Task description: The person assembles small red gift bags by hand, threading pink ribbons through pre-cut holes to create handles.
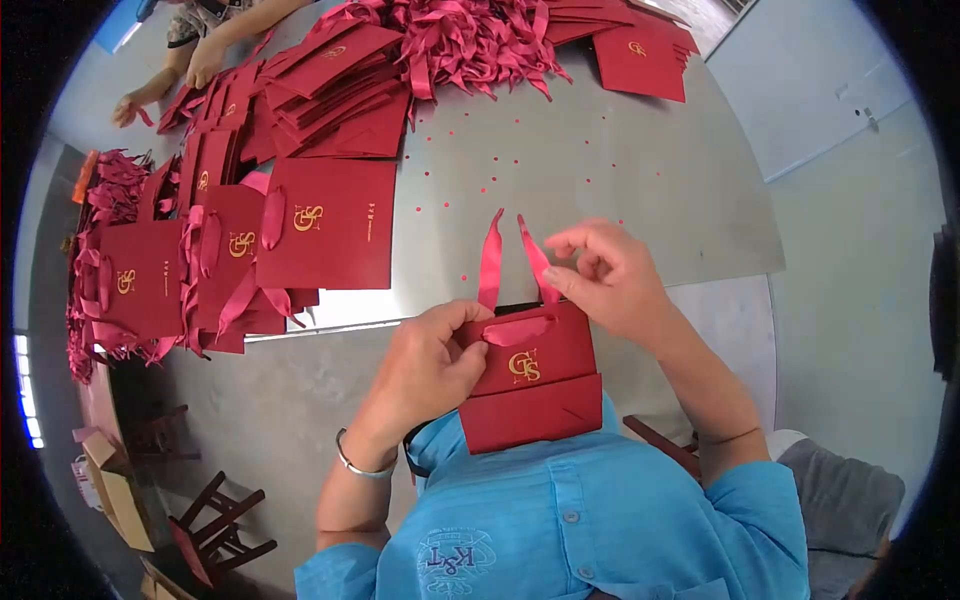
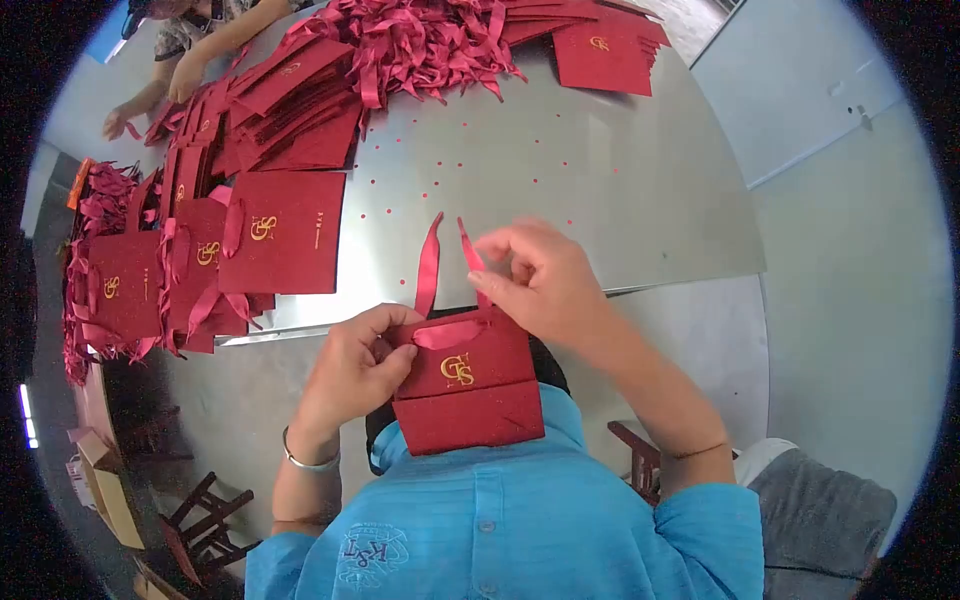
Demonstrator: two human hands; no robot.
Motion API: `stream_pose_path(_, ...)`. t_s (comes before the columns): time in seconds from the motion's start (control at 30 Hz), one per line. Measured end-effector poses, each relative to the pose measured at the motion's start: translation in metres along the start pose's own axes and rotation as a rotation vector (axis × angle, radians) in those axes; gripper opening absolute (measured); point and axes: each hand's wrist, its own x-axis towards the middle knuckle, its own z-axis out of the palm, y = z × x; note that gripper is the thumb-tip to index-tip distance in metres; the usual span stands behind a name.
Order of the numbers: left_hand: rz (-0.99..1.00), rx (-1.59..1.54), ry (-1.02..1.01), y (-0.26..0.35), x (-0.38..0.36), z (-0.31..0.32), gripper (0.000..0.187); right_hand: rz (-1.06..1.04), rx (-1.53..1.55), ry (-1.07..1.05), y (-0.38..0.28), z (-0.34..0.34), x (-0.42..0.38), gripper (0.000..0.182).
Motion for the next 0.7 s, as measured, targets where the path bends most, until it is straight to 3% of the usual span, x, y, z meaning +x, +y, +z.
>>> stream_pose_path(0.07, 0.017, 0.028, -0.012, -0.003, 0.000, -0.001, 0.022, -0.308, -0.147, -0.054, 0.001, -0.005, -0.007, 0.009)
stream_pose_path(0.2, 0.005, 0.012, 0.002, -0.004, 0.000, -0.001, 0.019, -0.334, -0.047, -0.135, 0.005, -0.007, -0.016, 0.016)
stream_pose_path(0.27, 0.029, 0.014, 0.003, -0.005, 0.001, 0.000, 0.017, -0.522, -0.234, -0.144, 0.007, -0.006, -0.018, 0.020)
stream_pose_path(0.3, 0.025, 0.014, 0.002, -0.006, 0.002, 0.000, 0.017, -0.520, -0.232, -0.145, 0.006, -0.003, -0.019, 0.020)
stream_pose_path(0.37, 0.035, 0.005, -0.019, -0.006, 0.003, 0.000, 0.015, -0.752, -0.405, -0.125, 0.001, 0.008, -0.019, 0.026)
stream_pose_path(0.47, 0.003, -0.014, -0.024, -0.002, 0.003, 0.001, 0.015, -0.864, -0.487, -0.067, 0.001, 0.025, -0.019, 0.030)
stream_pose_path(0.7, -0.037, -0.003, -0.046, 0.000, 0.002, -0.001, 0.016, -0.723, -0.307, -0.115, -0.003, 0.035, -0.019, 0.033)
